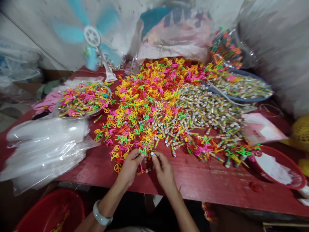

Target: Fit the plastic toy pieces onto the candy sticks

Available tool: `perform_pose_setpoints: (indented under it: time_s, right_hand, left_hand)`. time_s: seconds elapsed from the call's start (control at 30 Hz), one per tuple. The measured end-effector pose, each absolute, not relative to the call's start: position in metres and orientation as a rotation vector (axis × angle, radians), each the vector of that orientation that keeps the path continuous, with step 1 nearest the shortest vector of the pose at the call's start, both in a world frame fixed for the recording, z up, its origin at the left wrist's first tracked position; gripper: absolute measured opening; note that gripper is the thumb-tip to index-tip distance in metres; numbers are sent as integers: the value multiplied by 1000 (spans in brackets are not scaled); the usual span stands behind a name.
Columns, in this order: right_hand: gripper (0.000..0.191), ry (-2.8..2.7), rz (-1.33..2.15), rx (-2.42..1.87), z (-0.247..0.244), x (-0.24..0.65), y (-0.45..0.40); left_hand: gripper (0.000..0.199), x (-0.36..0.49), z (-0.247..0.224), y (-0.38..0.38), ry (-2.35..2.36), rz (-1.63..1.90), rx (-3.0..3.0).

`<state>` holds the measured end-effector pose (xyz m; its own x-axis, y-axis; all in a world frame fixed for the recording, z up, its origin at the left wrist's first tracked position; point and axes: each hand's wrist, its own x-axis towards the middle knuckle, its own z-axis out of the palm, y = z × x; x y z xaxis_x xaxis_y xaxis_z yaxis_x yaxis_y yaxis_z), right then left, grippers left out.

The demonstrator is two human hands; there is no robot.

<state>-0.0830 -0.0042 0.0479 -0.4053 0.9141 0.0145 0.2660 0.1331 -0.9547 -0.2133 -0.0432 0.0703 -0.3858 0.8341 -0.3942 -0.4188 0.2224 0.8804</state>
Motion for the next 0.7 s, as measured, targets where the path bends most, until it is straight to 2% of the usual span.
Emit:
perform_pose_setpoints:
  time_s: [0.1, 0.3, 0.4, 0.53, 0.63, 0.7]
  right_hand:
    - [29, -1809, 1254, -1138, 46, -83, -4]
    - [21, -2151, 922, -1038, 43, -95, -19]
    - [9, -2211, 796, -1003, 44, -107, -25]
    - [13, -2160, 876, -877, 51, -112, -25]
    - [11, -2162, 932, -839, 54, -104, -21]
    - [11, -2185, 920, -834, 51, -95, -19]
  left_hand:
    - [27, -220, 75, -40, 1393, 1471, 403]
    - [30, -230, 77, -39, 1363, 1522, 306]
    - [31, -224, 79, -41, 1274, 1553, 246]
    - [30, -237, 100, -55, 1405, 1629, 220]
    - [26, -282, 127, -91, 1567, 1559, 252]
    - [24, -321, 142, -130, 1881, 1228, 528]
